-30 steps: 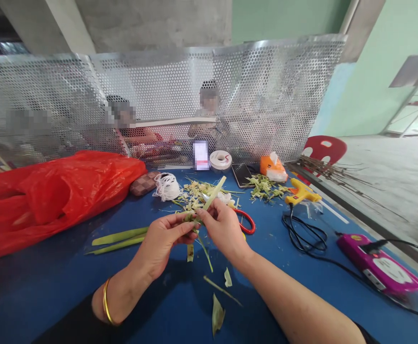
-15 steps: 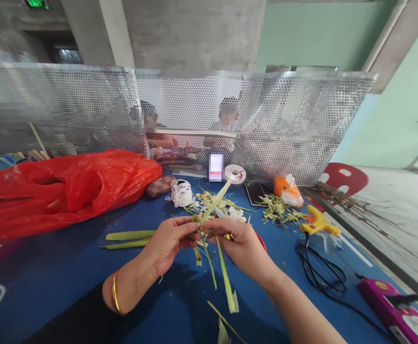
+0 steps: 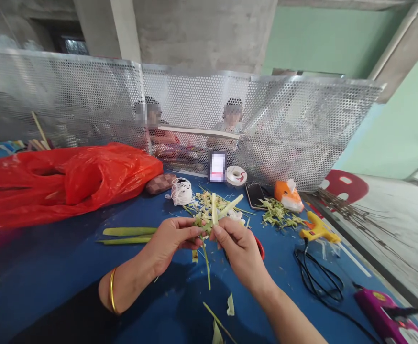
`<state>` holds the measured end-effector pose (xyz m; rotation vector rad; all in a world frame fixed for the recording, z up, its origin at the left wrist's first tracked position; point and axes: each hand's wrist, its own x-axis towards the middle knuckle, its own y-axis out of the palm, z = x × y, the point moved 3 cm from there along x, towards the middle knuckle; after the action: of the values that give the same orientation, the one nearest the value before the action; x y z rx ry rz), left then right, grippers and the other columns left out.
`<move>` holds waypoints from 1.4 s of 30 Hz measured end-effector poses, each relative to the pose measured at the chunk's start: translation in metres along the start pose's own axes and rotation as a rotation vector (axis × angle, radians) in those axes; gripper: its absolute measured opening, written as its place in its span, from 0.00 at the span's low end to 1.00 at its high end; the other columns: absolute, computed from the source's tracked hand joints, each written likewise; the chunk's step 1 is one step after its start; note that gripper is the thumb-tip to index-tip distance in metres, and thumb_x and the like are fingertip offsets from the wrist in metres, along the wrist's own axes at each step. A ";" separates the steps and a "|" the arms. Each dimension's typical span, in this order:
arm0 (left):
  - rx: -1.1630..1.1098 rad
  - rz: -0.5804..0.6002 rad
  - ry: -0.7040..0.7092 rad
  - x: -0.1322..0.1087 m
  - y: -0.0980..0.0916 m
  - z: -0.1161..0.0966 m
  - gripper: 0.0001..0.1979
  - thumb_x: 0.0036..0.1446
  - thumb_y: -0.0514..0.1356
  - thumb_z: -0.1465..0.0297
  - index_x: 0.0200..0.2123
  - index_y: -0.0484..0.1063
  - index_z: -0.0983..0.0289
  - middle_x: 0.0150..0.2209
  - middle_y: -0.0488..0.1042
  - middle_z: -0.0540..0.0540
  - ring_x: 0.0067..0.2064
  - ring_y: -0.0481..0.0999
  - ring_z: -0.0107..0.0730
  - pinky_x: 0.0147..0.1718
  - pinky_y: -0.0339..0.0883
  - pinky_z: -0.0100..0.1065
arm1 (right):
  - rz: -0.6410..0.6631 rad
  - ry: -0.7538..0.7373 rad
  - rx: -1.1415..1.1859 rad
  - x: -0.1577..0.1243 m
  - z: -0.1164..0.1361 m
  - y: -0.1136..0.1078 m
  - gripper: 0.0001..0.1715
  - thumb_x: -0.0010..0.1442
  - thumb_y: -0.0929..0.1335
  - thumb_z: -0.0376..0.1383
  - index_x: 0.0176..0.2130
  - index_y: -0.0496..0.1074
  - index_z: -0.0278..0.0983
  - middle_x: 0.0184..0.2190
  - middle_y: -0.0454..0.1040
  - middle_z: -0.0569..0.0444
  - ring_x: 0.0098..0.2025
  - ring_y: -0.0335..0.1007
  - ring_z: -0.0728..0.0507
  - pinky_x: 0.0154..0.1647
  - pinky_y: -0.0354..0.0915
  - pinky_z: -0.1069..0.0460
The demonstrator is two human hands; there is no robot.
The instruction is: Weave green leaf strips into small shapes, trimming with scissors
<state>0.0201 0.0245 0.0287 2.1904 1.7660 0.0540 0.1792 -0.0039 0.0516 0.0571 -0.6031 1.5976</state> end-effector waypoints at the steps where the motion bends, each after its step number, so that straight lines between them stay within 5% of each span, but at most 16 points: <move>1: 0.005 -0.003 0.000 0.000 0.000 0.000 0.14 0.41 0.71 0.70 0.33 0.79 0.70 0.25 0.78 0.56 0.24 0.75 0.28 0.26 0.71 0.29 | 0.025 -0.013 -0.025 0.001 0.001 0.000 0.21 0.62 0.64 0.43 0.21 0.69 0.38 0.22 0.65 0.55 0.28 0.62 0.46 0.31 0.60 0.52; 11: -0.005 0.094 -0.044 0.001 -0.002 0.000 0.07 0.45 0.68 0.72 0.31 0.79 0.69 0.27 0.78 0.56 0.25 0.75 0.25 0.25 0.70 0.25 | 0.234 0.091 0.061 -0.001 0.005 -0.002 0.15 0.51 0.64 0.34 0.15 0.68 0.38 0.35 0.71 0.49 0.46 0.65 0.38 0.48 0.60 0.45; 17: -0.047 0.093 -0.088 0.003 -0.002 0.003 0.04 0.47 0.66 0.75 0.30 0.79 0.70 0.29 0.78 0.56 0.24 0.74 0.24 0.25 0.71 0.25 | 0.192 0.095 0.100 0.000 0.002 -0.002 0.14 0.50 0.64 0.32 0.15 0.67 0.38 0.35 0.73 0.51 0.47 0.66 0.38 0.46 0.61 0.47; 26: -0.071 0.013 -0.073 0.003 -0.005 0.000 0.07 0.46 0.67 0.75 0.32 0.78 0.71 0.29 0.79 0.57 0.24 0.75 0.25 0.25 0.71 0.26 | 0.042 0.055 0.004 0.000 0.000 0.002 0.28 0.64 0.62 0.46 0.18 0.72 0.37 0.40 0.74 0.48 0.45 0.67 0.40 0.48 0.60 0.49; 34: -0.040 0.024 -0.084 0.005 -0.003 0.005 0.06 0.47 0.66 0.76 0.31 0.78 0.70 0.27 0.78 0.56 0.24 0.75 0.24 0.25 0.71 0.25 | -0.206 -0.044 -0.029 -0.004 -0.012 -0.003 0.05 0.57 0.70 0.38 0.30 0.77 0.41 0.32 0.72 0.53 0.38 0.67 0.43 0.40 0.61 0.50; 42: -0.042 -0.003 -0.051 0.004 -0.002 0.002 0.08 0.46 0.67 0.76 0.32 0.78 0.71 0.26 0.78 0.56 0.23 0.75 0.25 0.24 0.71 0.26 | -0.026 -0.010 -0.055 -0.004 -0.005 0.004 0.13 0.57 0.66 0.35 0.21 0.67 0.38 0.38 0.69 0.52 0.45 0.66 0.41 0.46 0.58 0.48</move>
<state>0.0193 0.0281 0.0249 2.1405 1.7252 0.0340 0.1776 -0.0051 0.0442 0.0316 -0.6512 1.5552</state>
